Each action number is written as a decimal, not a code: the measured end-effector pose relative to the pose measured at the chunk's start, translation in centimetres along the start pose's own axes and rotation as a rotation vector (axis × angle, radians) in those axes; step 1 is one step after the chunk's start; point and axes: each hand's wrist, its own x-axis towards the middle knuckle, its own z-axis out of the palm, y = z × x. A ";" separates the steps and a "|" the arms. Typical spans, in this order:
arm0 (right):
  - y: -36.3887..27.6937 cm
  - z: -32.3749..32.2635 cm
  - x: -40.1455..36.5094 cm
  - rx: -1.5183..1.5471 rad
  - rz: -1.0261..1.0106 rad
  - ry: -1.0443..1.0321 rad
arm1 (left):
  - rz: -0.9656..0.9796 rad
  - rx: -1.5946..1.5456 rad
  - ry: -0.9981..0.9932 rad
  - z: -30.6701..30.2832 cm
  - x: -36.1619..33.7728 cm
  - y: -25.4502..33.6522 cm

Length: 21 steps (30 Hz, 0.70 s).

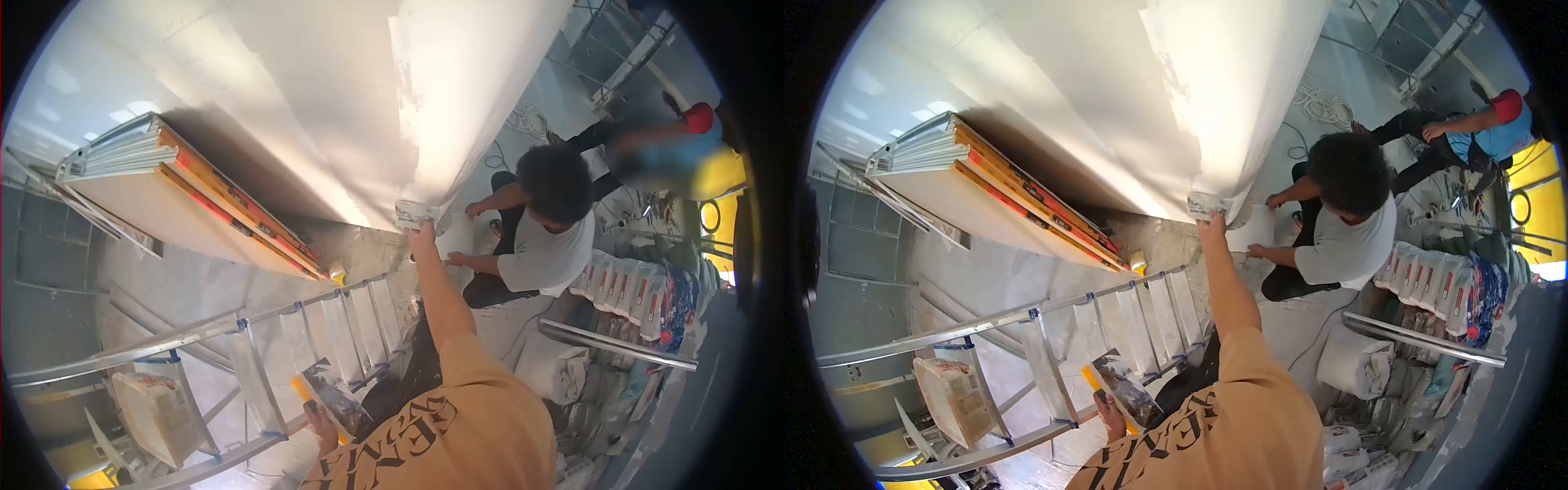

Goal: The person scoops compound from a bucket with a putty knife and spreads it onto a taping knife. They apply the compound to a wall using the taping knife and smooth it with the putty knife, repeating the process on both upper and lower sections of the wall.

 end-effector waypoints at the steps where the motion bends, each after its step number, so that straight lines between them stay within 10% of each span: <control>1: -0.5 1.5 -0.7 -0.005 0.023 0.031 | 0.009 0.002 -0.003 0.4 -0.1 0.6; 17: -6.2 15.9 -15.1 -0.060 0.023 -0.270 | 0.039 -0.235 -0.096 -1.5 4.1 6.4; 21: -8.4 17.7 -22.2 -0.389 -0.061 -0.690 | 0.200 -0.335 0.031 -1.5 4.3 7.3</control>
